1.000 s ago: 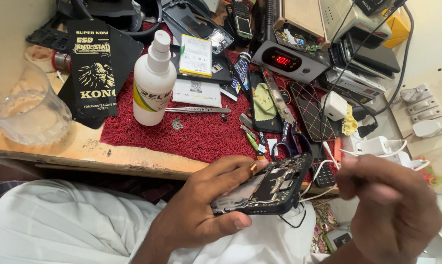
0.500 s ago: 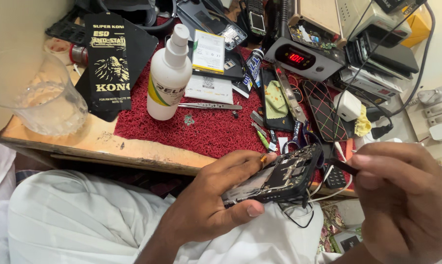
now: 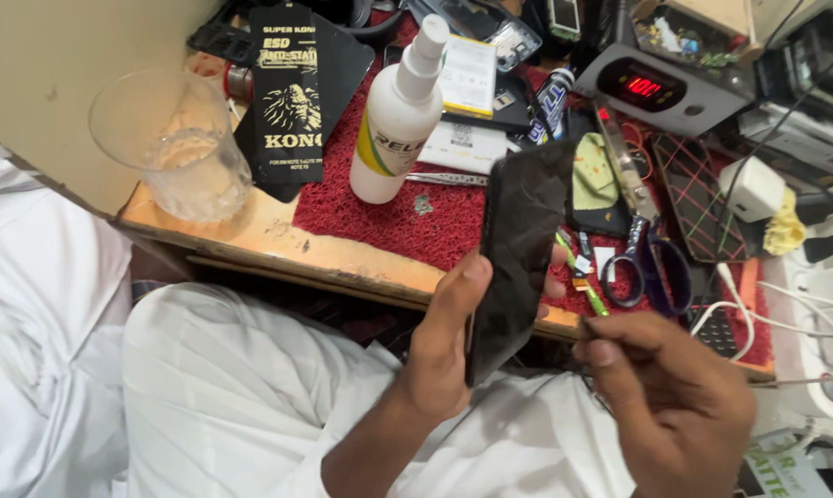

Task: The person works on a disassembled smartphone, using a prying tool to adjust internal components and ribbon cables. They then wipe the phone's exterior with a white cloth and continue manipulating the internal parts.

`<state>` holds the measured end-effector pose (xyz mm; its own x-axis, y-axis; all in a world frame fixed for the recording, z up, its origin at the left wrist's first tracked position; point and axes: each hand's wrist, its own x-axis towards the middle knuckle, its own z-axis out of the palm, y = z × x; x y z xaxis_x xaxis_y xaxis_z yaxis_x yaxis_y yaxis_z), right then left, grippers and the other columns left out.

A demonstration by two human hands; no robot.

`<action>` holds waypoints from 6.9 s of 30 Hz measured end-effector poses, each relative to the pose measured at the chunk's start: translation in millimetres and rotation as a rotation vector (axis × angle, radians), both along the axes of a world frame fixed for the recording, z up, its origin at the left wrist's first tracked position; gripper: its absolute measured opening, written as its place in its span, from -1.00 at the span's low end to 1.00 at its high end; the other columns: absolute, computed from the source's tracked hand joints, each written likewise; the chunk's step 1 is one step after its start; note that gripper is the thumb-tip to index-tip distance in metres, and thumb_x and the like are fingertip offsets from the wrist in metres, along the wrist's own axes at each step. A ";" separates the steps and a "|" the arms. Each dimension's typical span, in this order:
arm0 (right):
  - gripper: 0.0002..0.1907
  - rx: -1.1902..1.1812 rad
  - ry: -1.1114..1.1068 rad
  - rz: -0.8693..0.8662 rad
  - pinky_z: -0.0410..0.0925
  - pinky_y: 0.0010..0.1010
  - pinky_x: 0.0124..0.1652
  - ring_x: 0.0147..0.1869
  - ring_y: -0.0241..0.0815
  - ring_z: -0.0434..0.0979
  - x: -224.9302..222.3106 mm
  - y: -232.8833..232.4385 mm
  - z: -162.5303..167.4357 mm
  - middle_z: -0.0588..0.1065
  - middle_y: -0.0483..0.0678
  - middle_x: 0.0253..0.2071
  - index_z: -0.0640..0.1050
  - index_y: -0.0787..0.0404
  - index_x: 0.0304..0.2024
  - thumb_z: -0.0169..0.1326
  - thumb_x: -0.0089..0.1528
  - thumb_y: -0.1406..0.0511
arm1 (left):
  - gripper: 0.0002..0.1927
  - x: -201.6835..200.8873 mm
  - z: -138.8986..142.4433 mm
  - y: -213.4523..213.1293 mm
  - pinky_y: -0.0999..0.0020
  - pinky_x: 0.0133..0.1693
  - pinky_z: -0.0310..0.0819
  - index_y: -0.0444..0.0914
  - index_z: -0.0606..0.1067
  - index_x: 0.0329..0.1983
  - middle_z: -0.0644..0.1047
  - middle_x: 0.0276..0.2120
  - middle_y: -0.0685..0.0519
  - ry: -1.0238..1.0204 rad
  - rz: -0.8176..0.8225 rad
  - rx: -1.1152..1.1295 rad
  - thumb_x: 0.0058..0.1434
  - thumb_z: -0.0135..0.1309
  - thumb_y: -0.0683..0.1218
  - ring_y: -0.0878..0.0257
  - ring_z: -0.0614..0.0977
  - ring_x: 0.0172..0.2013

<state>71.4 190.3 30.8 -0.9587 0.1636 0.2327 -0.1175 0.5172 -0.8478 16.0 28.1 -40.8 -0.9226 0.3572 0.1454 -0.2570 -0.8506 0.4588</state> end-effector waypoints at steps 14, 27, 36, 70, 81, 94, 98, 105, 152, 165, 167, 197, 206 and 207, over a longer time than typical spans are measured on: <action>-0.81 0.238 0.139 0.057 0.34 -0.66 -0.28 -0.22 -0.37 0.54 1.5 -20.4 -25.1 0.57 -0.03 -0.20 0.58 0.33 -0.09 0.13 0.22 0.50 | -0.56 -6.3 -12.8 20.5 0.28 0.04 0.52 -0.33 0.32 0.32 0.54 0.01 -0.15 -0.177 0.023 0.260 0.53 -0.11 0.03 0.20 0.60 -0.05; -0.73 0.163 0.178 -0.146 0.32 -0.65 -0.24 -0.23 -0.39 0.50 -8.6 2.2 -33.1 0.56 -0.02 -0.17 0.58 0.38 0.02 0.22 0.29 0.40 | -0.26 -17.6 -10.5 35.2 0.27 0.21 0.38 -0.41 0.15 0.48 0.44 0.11 -0.08 -0.041 0.253 -0.056 0.36 0.18 -0.06 0.22 0.49 0.10; -0.68 -0.798 -0.071 -0.022 0.07 -0.63 -0.55 -0.55 -0.48 0.20 -23.5 11.8 -42.0 0.52 -0.05 -0.40 0.54 0.58 0.07 0.11 0.33 0.43 | -0.12 -19.9 0.2 39.1 0.06 0.31 0.38 -0.24 -0.10 0.61 0.22 0.41 -0.23 0.071 0.137 0.295 0.36 0.09 -0.10 -0.02 0.39 0.35; -0.85 0.263 -0.058 -0.005 0.25 -0.66 -0.40 -0.38 -0.52 0.42 -36.1 -3.6 2.3 0.55 -0.14 -0.34 0.58 0.34 -0.11 0.13 0.26 0.51 | -0.27 -42.3 -32.2 21.6 0.03 0.17 0.57 -0.38 0.17 0.53 0.32 0.31 -0.30 0.000 -0.037 0.498 0.68 -0.50 0.30 -0.07 0.54 0.22; -0.88 0.472 0.064 -0.100 0.14 -0.55 -0.47 -0.48 -0.42 0.24 -57.4 -24.4 -19.4 0.52 -0.12 -0.33 0.61 0.30 -0.24 0.32 0.21 0.42 | -0.33 -39.6 -26.1 19.0 0.10 0.31 0.39 -0.35 0.04 0.55 0.26 0.42 -0.24 0.071 0.063 0.255 0.63 -0.46 0.22 0.02 0.47 0.28; -0.93 0.240 0.080 -0.061 0.09 -0.61 -0.45 -0.43 -0.52 0.20 -68.8 -23.1 -39.3 0.48 -0.13 -0.31 0.60 0.33 -0.27 0.27 0.26 0.47 | -0.43 -43.9 -35.2 16.2 0.17 0.26 0.42 -0.31 0.03 0.58 0.33 0.34 -0.20 0.025 0.206 0.094 0.66 -0.38 0.09 0.08 0.52 0.19; -0.91 0.095 0.079 -0.119 0.17 -0.63 -0.39 -0.36 -0.52 0.28 -66.7 -32.4 -33.9 0.47 -0.15 -0.25 0.60 0.29 -0.22 0.26 0.23 0.44 | -0.39 -46.4 -40.6 14.3 0.16 0.26 0.41 -0.40 0.10 0.50 0.31 0.32 -0.23 0.015 0.087 0.255 0.73 -0.45 0.19 0.09 0.50 0.15; -0.66 0.529 0.135 -0.043 0.20 -0.55 -0.43 -0.44 -0.40 0.29 -63.0 -43.3 -26.9 0.46 -0.03 -0.26 0.62 0.30 -0.21 0.43 0.03 0.30 | -0.28 -51.7 -46.5 17.8 0.12 0.30 0.40 -0.34 0.07 0.56 0.25 0.37 -0.21 0.064 0.065 0.283 0.66 -0.54 0.29 0.04 0.45 0.22; -0.86 0.629 -0.045 0.434 0.36 -0.55 -0.49 -0.42 -0.38 0.55 -108.6 -26.5 15.7 0.59 -0.15 -0.38 0.67 0.18 -0.20 0.29 0.16 0.38 | -0.34 -68.4 -55.5 -12.7 0.31 0.36 0.11 -0.45 0.01 0.62 0.27 0.36 -0.19 0.278 -0.046 -0.129 0.64 -0.33 0.07 0.16 0.29 0.29; -0.85 0.426 -0.233 0.297 0.41 -0.61 -0.51 -0.45 -0.46 0.61 -104.2 -24.5 -1.9 0.61 -0.13 -0.36 0.65 0.30 -0.16 0.22 0.21 0.42 | -0.24 -71.0 -67.2 -12.8 0.28 0.49 -0.03 -0.46 -0.04 0.61 0.19 0.43 -0.15 0.368 0.050 -0.149 0.62 -0.26 0.17 0.16 0.23 0.42; -0.85 0.403 -0.184 0.284 0.36 -0.62 -0.51 -0.46 -0.46 0.57 -100.3 -22.4 -4.9 0.63 -0.10 -0.37 0.64 0.37 -0.16 0.22 0.20 0.45 | -0.26 -71.0 -65.7 -11.1 0.27 0.47 0.04 -0.43 -0.04 0.61 0.22 0.41 -0.15 0.336 0.042 -0.098 0.60 -0.23 0.13 0.16 0.27 0.40; -0.85 -0.255 -0.303 0.217 0.32 -0.66 -0.32 -0.26 -0.48 0.45 -106.4 -4.0 -47.6 0.50 -0.10 -0.31 0.52 0.36 -0.21 0.23 0.22 0.54 | -0.04 -75.5 -91.8 6.9 0.23 0.39 0.24 -0.15 -0.24 0.58 0.24 0.30 -0.11 0.432 0.218 -0.298 0.22 -0.10 -0.41 0.16 0.35 0.34; -0.87 -0.078 -0.117 0.195 0.49 -0.63 -0.22 -0.16 -0.40 0.61 -103.3 -19.8 -55.3 0.58 -0.03 -0.23 0.52 0.37 -0.24 0.22 0.21 0.54 | -0.04 -77.5 -79.1 9.9 0.33 0.24 0.26 -0.21 -0.23 0.58 0.25 0.27 -0.06 0.356 0.144 -0.271 0.17 -0.10 -0.37 0.24 0.38 0.18; -0.87 -0.056 -0.090 0.196 0.50 -0.62 -0.20 -0.16 -0.40 0.61 -103.1 -21.8 -55.1 0.57 -0.04 -0.23 0.53 0.37 -0.21 0.23 0.23 0.54 | -0.04 -77.5 -77.7 9.9 0.32 0.19 0.28 -0.23 -0.22 0.57 0.25 0.26 -0.06 0.324 0.123 -0.289 0.14 -0.10 -0.35 0.23 0.38 0.13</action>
<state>-31.7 168.4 -24.4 -0.9899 -0.0180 0.1405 -0.1338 0.4439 -0.8860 -61.5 38.0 -118.5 -0.8841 0.3159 0.3443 0.0342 -0.6910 0.7220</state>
